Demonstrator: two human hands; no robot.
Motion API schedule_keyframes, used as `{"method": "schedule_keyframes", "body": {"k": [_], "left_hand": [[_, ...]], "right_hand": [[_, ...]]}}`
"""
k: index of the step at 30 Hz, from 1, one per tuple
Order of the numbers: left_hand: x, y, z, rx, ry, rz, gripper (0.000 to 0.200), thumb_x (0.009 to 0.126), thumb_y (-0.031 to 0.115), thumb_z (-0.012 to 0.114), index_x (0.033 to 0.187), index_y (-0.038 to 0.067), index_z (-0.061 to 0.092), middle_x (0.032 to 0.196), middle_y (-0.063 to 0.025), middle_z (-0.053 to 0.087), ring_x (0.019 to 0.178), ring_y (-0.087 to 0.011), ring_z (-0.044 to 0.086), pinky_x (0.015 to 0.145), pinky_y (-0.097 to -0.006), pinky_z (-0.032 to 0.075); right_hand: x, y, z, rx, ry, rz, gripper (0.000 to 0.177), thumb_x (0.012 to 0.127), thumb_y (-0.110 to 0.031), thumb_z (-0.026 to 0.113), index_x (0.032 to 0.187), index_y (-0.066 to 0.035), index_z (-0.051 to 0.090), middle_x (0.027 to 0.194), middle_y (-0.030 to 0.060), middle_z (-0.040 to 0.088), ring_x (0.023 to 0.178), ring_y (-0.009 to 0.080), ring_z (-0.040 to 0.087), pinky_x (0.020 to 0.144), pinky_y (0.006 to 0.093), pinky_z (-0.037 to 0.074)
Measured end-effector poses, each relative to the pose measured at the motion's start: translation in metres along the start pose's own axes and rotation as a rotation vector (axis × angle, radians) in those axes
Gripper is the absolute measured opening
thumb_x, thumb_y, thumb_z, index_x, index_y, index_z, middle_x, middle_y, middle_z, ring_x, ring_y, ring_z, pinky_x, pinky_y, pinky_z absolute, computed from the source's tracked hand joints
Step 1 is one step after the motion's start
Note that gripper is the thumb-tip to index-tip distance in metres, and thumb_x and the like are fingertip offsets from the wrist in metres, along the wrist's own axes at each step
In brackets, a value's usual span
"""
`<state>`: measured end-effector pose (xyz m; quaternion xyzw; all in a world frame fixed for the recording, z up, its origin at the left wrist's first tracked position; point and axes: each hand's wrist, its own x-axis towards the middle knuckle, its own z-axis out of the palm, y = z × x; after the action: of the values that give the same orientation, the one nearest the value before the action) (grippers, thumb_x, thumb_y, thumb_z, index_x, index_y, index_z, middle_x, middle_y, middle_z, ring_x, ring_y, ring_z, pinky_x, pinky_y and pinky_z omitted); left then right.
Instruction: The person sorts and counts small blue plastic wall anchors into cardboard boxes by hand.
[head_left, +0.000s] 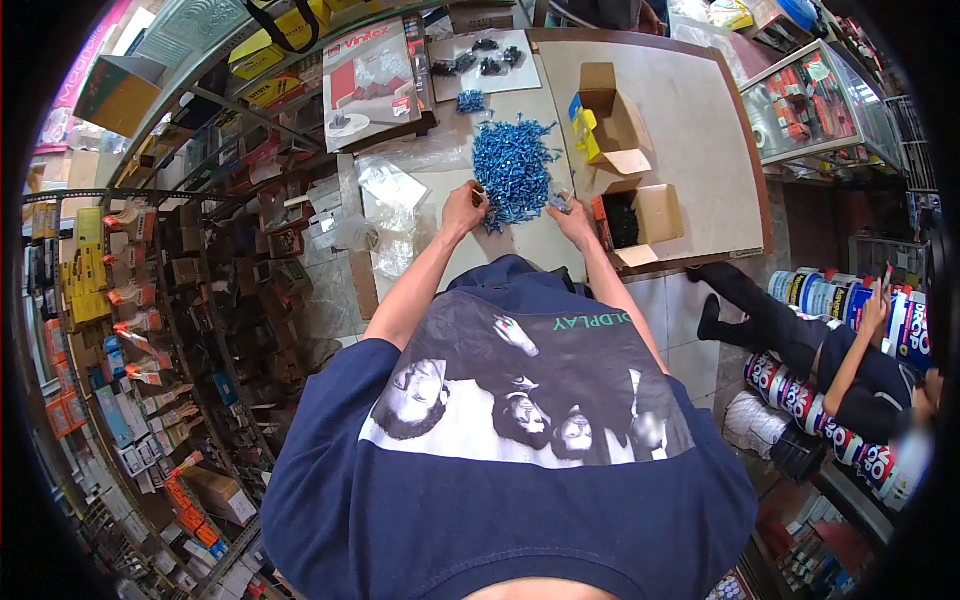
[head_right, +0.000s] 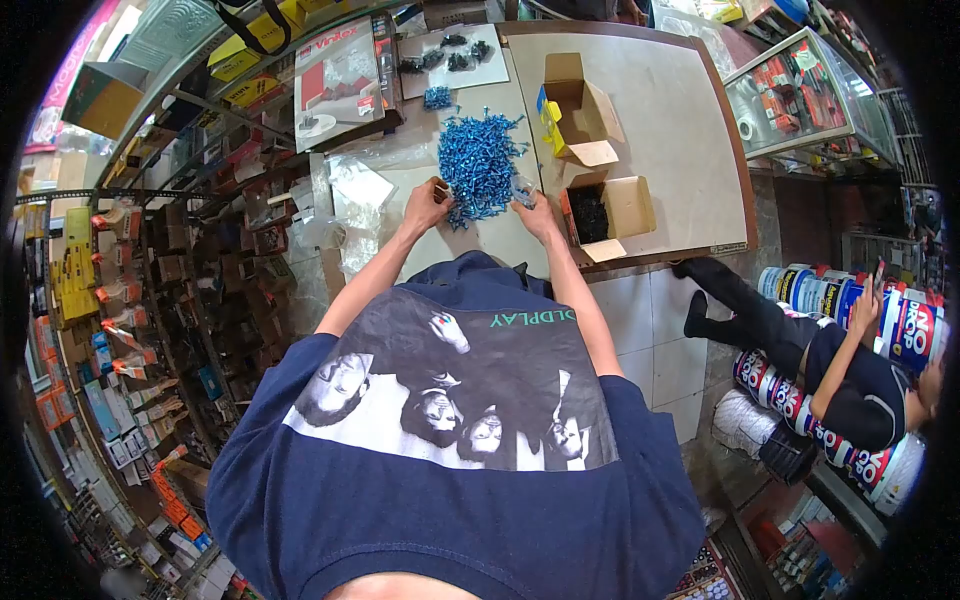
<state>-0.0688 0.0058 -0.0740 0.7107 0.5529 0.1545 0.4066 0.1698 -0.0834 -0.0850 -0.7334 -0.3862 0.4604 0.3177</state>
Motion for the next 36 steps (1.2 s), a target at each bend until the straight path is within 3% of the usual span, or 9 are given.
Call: {"method": "schedule_keyframes", "body": {"k": [4, 7, 9, 13, 17, 19, 22, 25, 36], "left_hand": [[-0.002, 0.039, -0.014, -0.019, 0.091, 0.054, 0.026, 0.075, 0.016, 0.068, 0.094, 0.001, 0.06, 0.082, -0.0138, 0.068, 0.074, -0.026, 0.067, 0.07, -0.0338, 0.052], [0.003, 0.075, -0.009, -0.117, 0.094, 0.263, 0.025, 0.076, 0.017, 0.068, 0.094, 0.0, 0.061, 0.084, -0.0136, 0.068, 0.076, -0.025, 0.067, 0.07, -0.0341, 0.052], [0.005, 0.101, -0.004, -0.185, -0.007, 0.395, 0.026, 0.078, 0.016, 0.069, 0.097, 0.0, 0.061, 0.085, -0.0125, 0.067, 0.076, -0.0221, 0.065, 0.071, -0.032, 0.052], [0.009, 0.118, 0.014, -0.156, -0.117, 0.404, 0.029, 0.079, 0.018, 0.069, 0.102, 0.001, 0.06, 0.087, -0.0122, 0.068, 0.079, -0.0222, 0.066, 0.072, -0.0324, 0.052], [0.008, 0.114, 0.022, -0.19, -0.189, 0.405, 0.043, 0.08, 0.023, 0.07, 0.114, 0.004, 0.053, 0.096, -0.0127, 0.067, 0.088, -0.0238, 0.066, 0.076, -0.0347, 0.052], [0.004, 0.106, 0.021, -0.242, -0.077, 0.371, 0.046, 0.08, 0.026, 0.071, 0.116, 0.004, 0.053, 0.1, -0.0137, 0.066, 0.091, -0.0248, 0.065, 0.077, -0.036, 0.052], [0.004, 0.079, 0.009, -0.189, -0.023, 0.302, 0.042, 0.08, 0.026, 0.07, 0.112, 0.003, 0.055, 0.099, -0.0138, 0.066, 0.09, -0.0248, 0.064, 0.077, -0.036, 0.051], [0.0, 0.039, -0.004, -0.122, 0.005, 0.222, 0.036, 0.079, 0.022, 0.069, 0.105, 0.001, 0.057, 0.096, -0.0145, 0.066, 0.086, -0.0254, 0.065, 0.076, -0.0351, 0.051], [-0.036, -0.009, -0.009, -0.002, -0.094, 0.086, 0.031, 0.074, 0.016, 0.07, 0.099, 0.001, 0.06, 0.095, -0.0154, 0.066, 0.084, -0.0275, 0.065, 0.075, -0.0357, 0.052]], "right_hand": [[-0.01, -0.017, -0.003, -0.032, 0.027, 0.024, 0.051, 0.079, -0.024, 0.069, 0.122, -0.002, 0.054, 0.108, 0.0118, 0.064, 0.099, 0.0196, 0.059, 0.088, 0.0309, 0.045], [0.008, 0.013, 0.004, 0.027, -0.014, -0.005, 0.039, 0.08, -0.022, 0.068, 0.114, -0.003, 0.058, 0.098, 0.0074, 0.065, 0.089, 0.0155, 0.059, 0.081, 0.0302, 0.046], [0.004, 0.007, 0.002, 0.011, -0.017, -0.014, 0.035, 0.081, -0.021, 0.067, 0.11, -0.003, 0.059, 0.094, 0.0051, 0.064, 0.086, 0.0138, 0.058, 0.077, 0.0297, 0.046], [0.016, 0.027, 0.009, 0.067, -0.005, -0.055, 0.028, 0.083, -0.021, 0.066, 0.106, -0.005, 0.061, 0.089, 0.0018, 0.064, 0.08, 0.0115, 0.056, 0.07, 0.0281, 0.045], [0.014, 0.031, 0.009, 0.139, 0.028, -0.166, 0.028, 0.082, -0.02, 0.067, 0.105, -0.005, 0.061, 0.088, 0.0021, 0.063, 0.078, 0.0121, 0.056, 0.069, 0.0286, 0.046], [0.015, 0.03, 0.011, 0.082, 0.014, -0.111, 0.03, 0.082, -0.019, 0.067, 0.108, -0.005, 0.061, 0.092, 0.004, 0.065, 0.084, 0.0138, 0.058, 0.074, 0.0299, 0.046], [0.009, 0.016, 0.006, 0.019, 0.018, -0.022, 0.039, 0.079, -0.023, 0.068, 0.112, -0.006, 0.06, 0.106, 0.012, 0.065, 0.098, 0.0244, 0.061, 0.086, 0.035, 0.046], [0.005, 0.007, 0.004, -0.027, 0.024, 0.002, 0.037, 0.081, -0.02, 0.067, 0.113, -0.004, 0.059, 0.103, 0.0084, 0.065, 0.097, 0.0177, 0.059, 0.087, 0.0313, 0.045], [0.004, 0.005, 0.001, -0.022, 0.014, 0.018, 0.042, 0.079, -0.023, 0.067, 0.116, -0.004, 0.059, 0.109, 0.0132, 0.064, 0.102, 0.0249, 0.06, 0.089, 0.0347, 0.044]]}}
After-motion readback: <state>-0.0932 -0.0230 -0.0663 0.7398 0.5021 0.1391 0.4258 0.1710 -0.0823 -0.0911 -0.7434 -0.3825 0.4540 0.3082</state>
